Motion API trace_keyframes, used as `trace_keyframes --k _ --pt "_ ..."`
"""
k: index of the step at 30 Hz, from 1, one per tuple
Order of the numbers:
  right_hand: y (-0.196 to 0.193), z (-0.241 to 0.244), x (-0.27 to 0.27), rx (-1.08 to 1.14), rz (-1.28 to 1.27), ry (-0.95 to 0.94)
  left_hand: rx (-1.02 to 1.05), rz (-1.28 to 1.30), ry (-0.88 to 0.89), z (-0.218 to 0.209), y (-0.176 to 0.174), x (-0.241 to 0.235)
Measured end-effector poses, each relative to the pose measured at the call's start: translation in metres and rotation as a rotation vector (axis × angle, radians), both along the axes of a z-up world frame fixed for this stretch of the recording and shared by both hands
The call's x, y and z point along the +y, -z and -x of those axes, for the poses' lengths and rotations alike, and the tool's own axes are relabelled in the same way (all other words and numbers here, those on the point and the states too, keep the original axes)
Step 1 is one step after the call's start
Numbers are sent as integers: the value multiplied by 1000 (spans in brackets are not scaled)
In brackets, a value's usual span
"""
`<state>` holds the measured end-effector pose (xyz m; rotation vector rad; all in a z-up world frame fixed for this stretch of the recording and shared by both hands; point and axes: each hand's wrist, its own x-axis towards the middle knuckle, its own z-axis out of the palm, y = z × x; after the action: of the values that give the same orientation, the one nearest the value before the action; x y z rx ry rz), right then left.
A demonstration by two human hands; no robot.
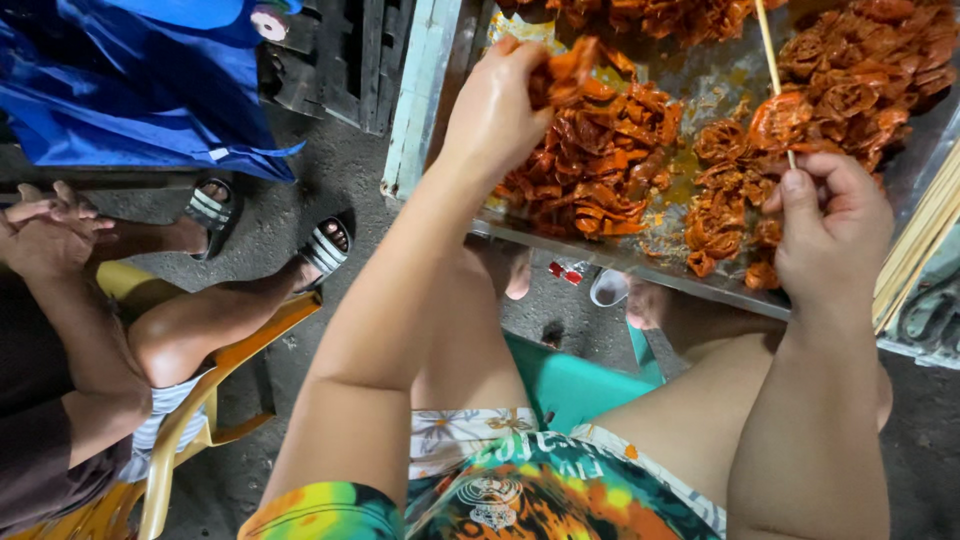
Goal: The person threads marinated pieces of meat onto wooden skewers by hand from a metal tray.
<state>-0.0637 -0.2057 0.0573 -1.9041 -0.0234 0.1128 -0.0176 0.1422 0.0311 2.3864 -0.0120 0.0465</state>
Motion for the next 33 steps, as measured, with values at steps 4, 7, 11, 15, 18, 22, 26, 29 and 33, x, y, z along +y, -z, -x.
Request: trace_keyframes --k 4,7,11,15,18,22,26,29,33 --pt "3 0 -4 -7 -68 29 -204 56 46 13 -19 -12" --pt "3 1 -4 -15 -54 20 -159 18 24 32 -17 -10" --pt "-1 1 6 -7 -75 -20 -69 -128 -126 44 -4 3" --pt "-3 -2 18 -10 -65 -37 -21 -75 -153 36 8 8" --pt "-3 -5 25 -19 -50 -28 9 -35 -131 27 11 6" --pt "0 -5 25 -1 -36 -20 -94 1 -120 13 23 -8" --pt "9 -3 17 13 8 -11 -257 -18 -22 -2 41 -43" --pt "10 2 10 21 22 -7 -142 -168 -36 -15 52 -53" --pt "8 -1 8 43 -48 28 41 -263 -75 -21 52 -45"
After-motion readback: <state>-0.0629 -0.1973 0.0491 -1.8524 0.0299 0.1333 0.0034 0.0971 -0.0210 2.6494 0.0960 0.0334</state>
